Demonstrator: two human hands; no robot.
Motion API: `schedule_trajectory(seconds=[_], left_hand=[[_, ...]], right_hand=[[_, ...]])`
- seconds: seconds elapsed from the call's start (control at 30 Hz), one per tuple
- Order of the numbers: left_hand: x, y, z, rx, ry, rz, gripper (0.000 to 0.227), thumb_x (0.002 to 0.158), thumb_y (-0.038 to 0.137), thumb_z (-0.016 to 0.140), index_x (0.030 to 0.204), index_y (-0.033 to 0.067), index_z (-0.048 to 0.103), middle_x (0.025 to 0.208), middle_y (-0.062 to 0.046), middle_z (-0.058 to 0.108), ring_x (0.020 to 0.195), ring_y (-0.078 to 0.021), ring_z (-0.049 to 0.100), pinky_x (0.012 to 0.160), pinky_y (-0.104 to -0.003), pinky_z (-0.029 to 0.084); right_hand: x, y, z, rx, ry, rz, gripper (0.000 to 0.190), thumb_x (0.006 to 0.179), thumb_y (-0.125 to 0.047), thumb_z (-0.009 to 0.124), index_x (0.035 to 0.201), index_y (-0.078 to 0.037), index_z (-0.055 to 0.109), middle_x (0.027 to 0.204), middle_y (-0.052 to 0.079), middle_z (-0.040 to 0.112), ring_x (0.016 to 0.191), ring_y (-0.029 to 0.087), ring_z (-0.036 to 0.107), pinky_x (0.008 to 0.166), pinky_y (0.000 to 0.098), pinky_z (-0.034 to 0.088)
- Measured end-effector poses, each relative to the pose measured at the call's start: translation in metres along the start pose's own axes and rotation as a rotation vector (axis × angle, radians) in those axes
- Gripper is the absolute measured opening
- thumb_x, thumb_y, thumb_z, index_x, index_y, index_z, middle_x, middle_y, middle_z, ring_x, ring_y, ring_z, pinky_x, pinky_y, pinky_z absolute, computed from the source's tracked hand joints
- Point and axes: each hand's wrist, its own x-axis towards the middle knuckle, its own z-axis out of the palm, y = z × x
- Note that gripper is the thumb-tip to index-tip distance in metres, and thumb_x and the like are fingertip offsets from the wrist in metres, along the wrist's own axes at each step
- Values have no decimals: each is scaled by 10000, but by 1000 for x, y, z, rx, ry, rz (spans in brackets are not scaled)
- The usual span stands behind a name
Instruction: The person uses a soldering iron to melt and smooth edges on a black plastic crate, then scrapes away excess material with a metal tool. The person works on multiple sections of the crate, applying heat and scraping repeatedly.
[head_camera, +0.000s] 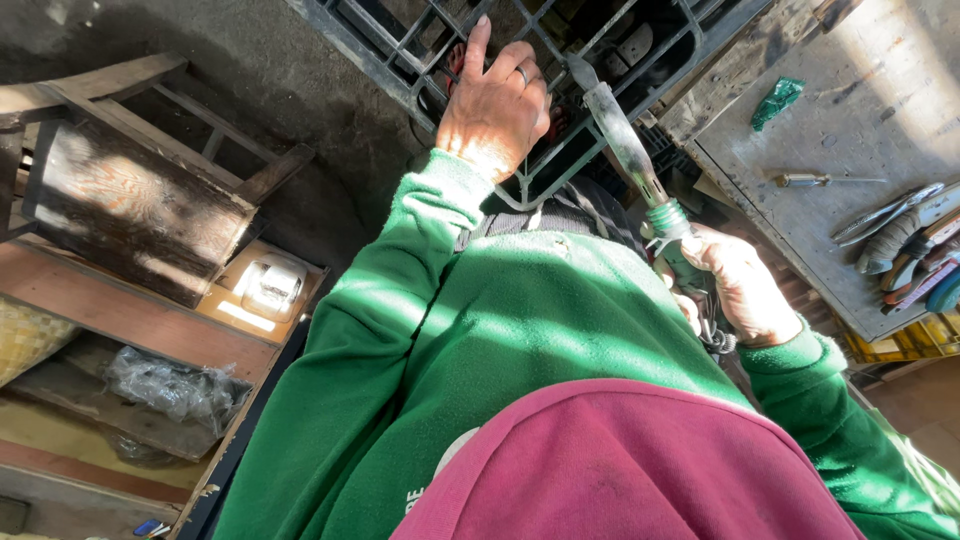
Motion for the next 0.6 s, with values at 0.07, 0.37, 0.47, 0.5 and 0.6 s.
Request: schedule_trajectory(seconds=[0.07,0.37,0.47,0.5,0.6], left_hand=[[-1,1,-1,-18,0,-7,220,944,283,733,966,70,784,1108,-57,726,1333,-253,520,1265,-570,117],[1,0,-4,-38,0,-4,239,973,274,722,974,41,773,1106,-63,734,1329,-249,518,1268,-573,119],[1,0,-6,-45,-21,-9,256,961,289,711,974,40,771,1106,-72,732,1324,-254,518,1256,-580,123],[2,0,-6,-62,-47,-9,246,947,288,710,950,50,770,1101,-80,732,1320,-261,520,1245,-585,126],[3,0,-6,-73,-76,-10,244,949,284,705,944,48,768,1103,-78,730,1320,-263,520,1245,-596,120]], right_hand=[[-4,-1,-1,-12,15,8,326,944,-348,588,1065,-52,653,772,33,632,471,78,538,377,208,415],[7,14,-11,-166,62,-24,399,977,-321,595,1181,6,698,884,25,645,685,78,531,577,232,428],[11,19,-14,-155,35,-85,413,946,-297,590,1220,-3,685,1014,12,684,875,93,569,796,260,453],[12,20,-15,-153,27,-98,422,932,-293,587,1231,-10,679,1053,8,692,933,99,578,867,270,454],[12,25,-20,-200,27,-102,417,948,-305,583,1218,-5,688,1048,22,686,955,120,567,902,293,436]])
